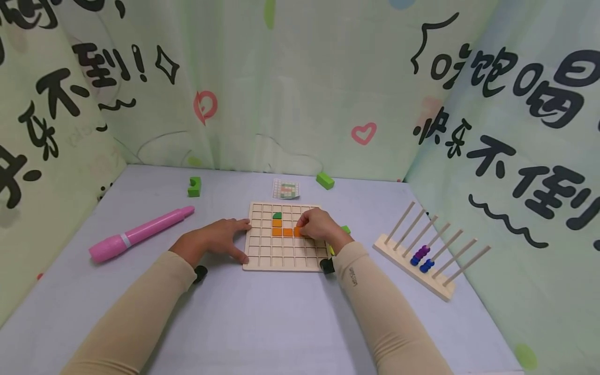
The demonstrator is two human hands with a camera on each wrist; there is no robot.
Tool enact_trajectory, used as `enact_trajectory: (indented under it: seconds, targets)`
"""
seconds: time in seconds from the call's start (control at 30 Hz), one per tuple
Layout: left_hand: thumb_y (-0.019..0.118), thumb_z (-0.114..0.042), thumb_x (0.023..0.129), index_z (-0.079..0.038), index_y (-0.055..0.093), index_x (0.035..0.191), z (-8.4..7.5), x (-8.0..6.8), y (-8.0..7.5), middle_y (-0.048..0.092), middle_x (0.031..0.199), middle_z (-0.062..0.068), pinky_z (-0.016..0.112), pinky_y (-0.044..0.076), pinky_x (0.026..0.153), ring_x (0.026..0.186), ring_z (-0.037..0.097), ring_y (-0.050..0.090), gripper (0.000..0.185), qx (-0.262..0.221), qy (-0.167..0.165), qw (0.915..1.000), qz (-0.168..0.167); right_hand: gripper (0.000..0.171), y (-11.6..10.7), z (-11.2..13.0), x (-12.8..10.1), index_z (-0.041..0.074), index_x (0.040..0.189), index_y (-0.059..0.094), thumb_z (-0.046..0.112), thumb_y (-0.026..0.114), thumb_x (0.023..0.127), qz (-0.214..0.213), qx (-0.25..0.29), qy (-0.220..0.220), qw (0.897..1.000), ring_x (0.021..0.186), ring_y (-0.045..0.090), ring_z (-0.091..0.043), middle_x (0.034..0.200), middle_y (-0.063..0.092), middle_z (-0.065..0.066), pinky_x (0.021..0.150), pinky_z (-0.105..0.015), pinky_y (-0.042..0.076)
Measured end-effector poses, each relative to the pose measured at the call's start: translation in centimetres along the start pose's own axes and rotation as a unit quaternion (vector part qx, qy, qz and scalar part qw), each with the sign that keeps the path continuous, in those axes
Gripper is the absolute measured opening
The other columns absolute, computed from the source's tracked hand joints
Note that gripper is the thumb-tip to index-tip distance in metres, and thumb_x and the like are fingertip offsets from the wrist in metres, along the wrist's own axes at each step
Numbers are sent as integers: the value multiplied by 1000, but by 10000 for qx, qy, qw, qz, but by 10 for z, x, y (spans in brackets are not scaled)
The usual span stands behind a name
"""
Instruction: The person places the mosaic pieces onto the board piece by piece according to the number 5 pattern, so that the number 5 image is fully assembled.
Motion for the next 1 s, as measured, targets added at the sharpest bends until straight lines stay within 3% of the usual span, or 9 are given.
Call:
enact_trajectory:
  seconds: [0.23,0.5,0.77,1.0]
  targets:
    - [92,-47,76,-15,40,160,0,1,1,32,170,10,58,27,126,156,41,27,104,1,71,10000,25,5,0,4,0,12,94,75,8,71,95,-157,-444,-109,9988,94,59,-22,93,70,-3,87,-36,52]
    - [92,-49,75,-16,40,160,1,5,2,32,170,9,58,27,126,156,40,27,105,26,80,10000,24,8,-4,7,-4,13,94,75,7,69,94,-149,-516,-109,9985,95,57,-23,93,70,-2,88,-35,50]
    - [91,-49,76,-16,39,161,0,3,1,32,170,10,58,27,125,156,41,27,105,91,46,9999,22,15,-15,-8,-10,11,111,75,15,69,98,-84,78,-68,9999,100,58,-24,110,70,-5,89,-36,52]
    - [91,-50,76,-17,38,161,1,0,0,31,170,9,59,27,125,157,41,26,105,83,-47,9999,42,22,-34,-38,-16,11,120,72,21,69,100,-227,833,312,9958,101,57,-25,115,66,-8,85,-33,51]
Point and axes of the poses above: each hand's wrist, its own x-axis towards the middle knuckle, its own y-axis out of the palm, z = x × y, the point moved 10 cm from there along x, towards the middle knuckle
